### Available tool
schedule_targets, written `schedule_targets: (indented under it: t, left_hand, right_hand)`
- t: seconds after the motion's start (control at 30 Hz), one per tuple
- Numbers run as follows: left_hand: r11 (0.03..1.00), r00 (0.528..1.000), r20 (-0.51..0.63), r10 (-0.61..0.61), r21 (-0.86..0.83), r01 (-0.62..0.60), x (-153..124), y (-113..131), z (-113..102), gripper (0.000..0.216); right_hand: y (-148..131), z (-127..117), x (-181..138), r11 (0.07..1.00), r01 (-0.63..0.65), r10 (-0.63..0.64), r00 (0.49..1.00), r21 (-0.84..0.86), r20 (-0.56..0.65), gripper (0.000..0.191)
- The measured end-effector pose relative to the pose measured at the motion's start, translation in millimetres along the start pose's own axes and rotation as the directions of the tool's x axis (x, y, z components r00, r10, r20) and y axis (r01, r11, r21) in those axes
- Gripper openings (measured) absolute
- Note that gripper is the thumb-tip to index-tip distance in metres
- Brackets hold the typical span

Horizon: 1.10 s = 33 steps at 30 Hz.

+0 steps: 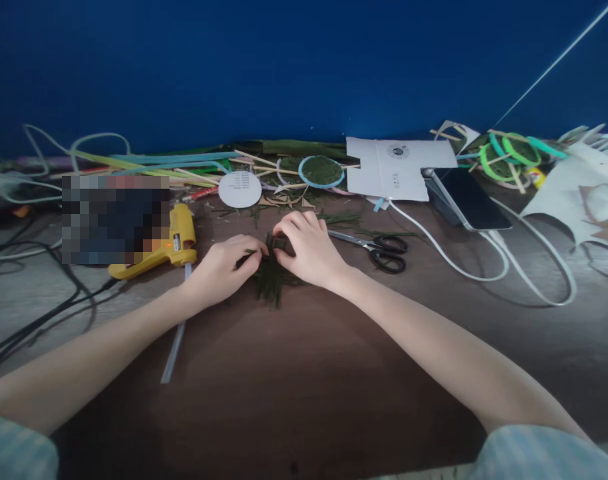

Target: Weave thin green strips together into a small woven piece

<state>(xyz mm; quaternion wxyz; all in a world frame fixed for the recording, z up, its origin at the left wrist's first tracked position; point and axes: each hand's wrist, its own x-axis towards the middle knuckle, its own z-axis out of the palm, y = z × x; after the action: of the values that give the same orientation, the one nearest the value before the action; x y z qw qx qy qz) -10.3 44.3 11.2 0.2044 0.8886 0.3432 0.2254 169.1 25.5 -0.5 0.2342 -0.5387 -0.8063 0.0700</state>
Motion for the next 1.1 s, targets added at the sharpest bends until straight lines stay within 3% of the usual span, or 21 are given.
schedule_targets:
  t: [0.3, 0.77, 1.1]
  left_hand:
    - [1.000, 1.000, 0.008, -0.003, 0.003, 0.003, 0.0, -0.4, -0.3, 0.021]
    - [0.999, 0.999, 0.003, -0.034, 0.008, 0.034, 0.2, 0.4, -0.1, 0.020]
    - [1.000, 1.000, 0.001, -0.015, 0.007, 0.015, 0.1, -0.2, 0.0, 0.021]
  right_hand:
    - [-1.0, -1.1, 0.2, 1.000, -0.009, 0.008, 1.000, 0.020, 0.016, 0.010]
    - [-1.3, -1.5, -3.2, 0.995, 0.101, -0.101, 0.995, 0.008, -0.023, 0.014]
    - [0.7, 0.4, -0.8, 0.997, 0.066, -0.066, 0.997, 0.029, 0.029, 0.012]
